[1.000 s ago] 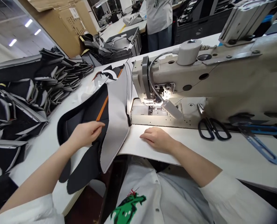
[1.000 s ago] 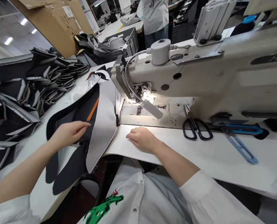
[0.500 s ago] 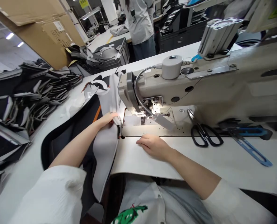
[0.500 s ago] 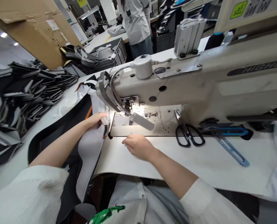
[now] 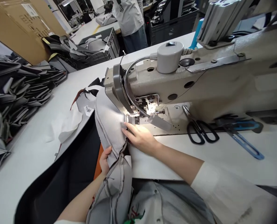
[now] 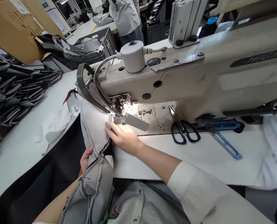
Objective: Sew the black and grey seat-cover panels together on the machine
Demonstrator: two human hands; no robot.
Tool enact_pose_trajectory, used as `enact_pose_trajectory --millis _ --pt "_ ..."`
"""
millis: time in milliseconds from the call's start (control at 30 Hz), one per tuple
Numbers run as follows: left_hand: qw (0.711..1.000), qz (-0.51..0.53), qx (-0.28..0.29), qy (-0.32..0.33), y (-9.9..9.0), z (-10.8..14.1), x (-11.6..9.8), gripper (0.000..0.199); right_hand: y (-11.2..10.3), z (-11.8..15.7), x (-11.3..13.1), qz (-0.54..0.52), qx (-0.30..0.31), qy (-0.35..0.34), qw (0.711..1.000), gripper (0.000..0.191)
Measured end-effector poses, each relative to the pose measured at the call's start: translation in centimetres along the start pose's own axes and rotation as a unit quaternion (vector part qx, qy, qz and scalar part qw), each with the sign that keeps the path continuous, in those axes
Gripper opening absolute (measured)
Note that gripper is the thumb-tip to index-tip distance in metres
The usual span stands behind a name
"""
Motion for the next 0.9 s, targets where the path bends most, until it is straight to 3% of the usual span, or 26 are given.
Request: enact_pose_trajectory --millis 67,200,267,333,400,467,500,567,633,700,800,900 --pt "0.995 -0.071 0.003 0.065 1.5 1.2 -1.7 0.018 0.5 0.3 0.2 0.043 0.029 -0.009 0.999 0.030" --pt "0.976 -0.149 0.078 0.138 5.4 2.6 -5.9 0.037 2.1 1.2 0.4 0.067 0.107 -0.003 0.992 0.029" --pt "0.947 -0.190 0.032 0.257 5.3 2.9 -10.2 0.052 2.5 1.5 0.6 0.064 0.131 0.003 0.989 0.030" --pt "0.865 -0.280 -0.011 0.417 5.7 4.1 -14.9 0.062 2.6 1.8 0.7 0.070 0.145 0.003 0.987 0.034" --pt "0.749 -0.408 0.056 0.518 8.7 4.9 -16.8 0.055 2.4 2.0 0.9 0.085 0.146 -0.003 0.986 0.038" --pt "0.638 -0.536 0.196 0.517 12.1 4.6 -15.0 0.038 1.9 2.2 1.0 0.094 0.135 -0.009 0.986 0.039" --pt "0.598 -0.586 0.247 0.487 13.1 4.0 -13.6 0.035 1.7 2.4 1.2 0.091 0.126 -0.016 0.988 0.039" --pt "0.557 -0.658 0.277 0.423 13.9 2.4 -11.4 0.038 1.5 2.7 2.0 0.064 0.111 -0.046 0.991 0.035" --pt "0.546 -0.690 0.268 0.393 14.0 1.2 -9.7 0.045 1.4 3.0 2.9 0.032 0.103 -0.072 0.992 0.029" --pt "0.559 -0.680 0.250 0.403 13.8 0.7 -8.9 0.047 1.4 3.1 3.3 0.012 0.096 -0.071 0.993 0.023" --pt "0.622 -0.608 0.229 0.436 12.9 0.4 -9.3 0.039 1.3 2.6 3.5 -0.006 0.084 -0.051 0.995 0.018" --pt "0.685 -0.537 0.250 0.425 12.3 0.0 -10.3 0.032 1.1 1.9 3.9 -0.020 0.074 -0.054 0.996 0.018"
Point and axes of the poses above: each hand's wrist, its own z-axis away from the middle knuckle, its own y-axis out of the palm, x = y × z, the point moved 10 cm from there along -z, towards the middle knuckle, and after that the axes turned 3 degrees about -x, right-handed, at the moved point
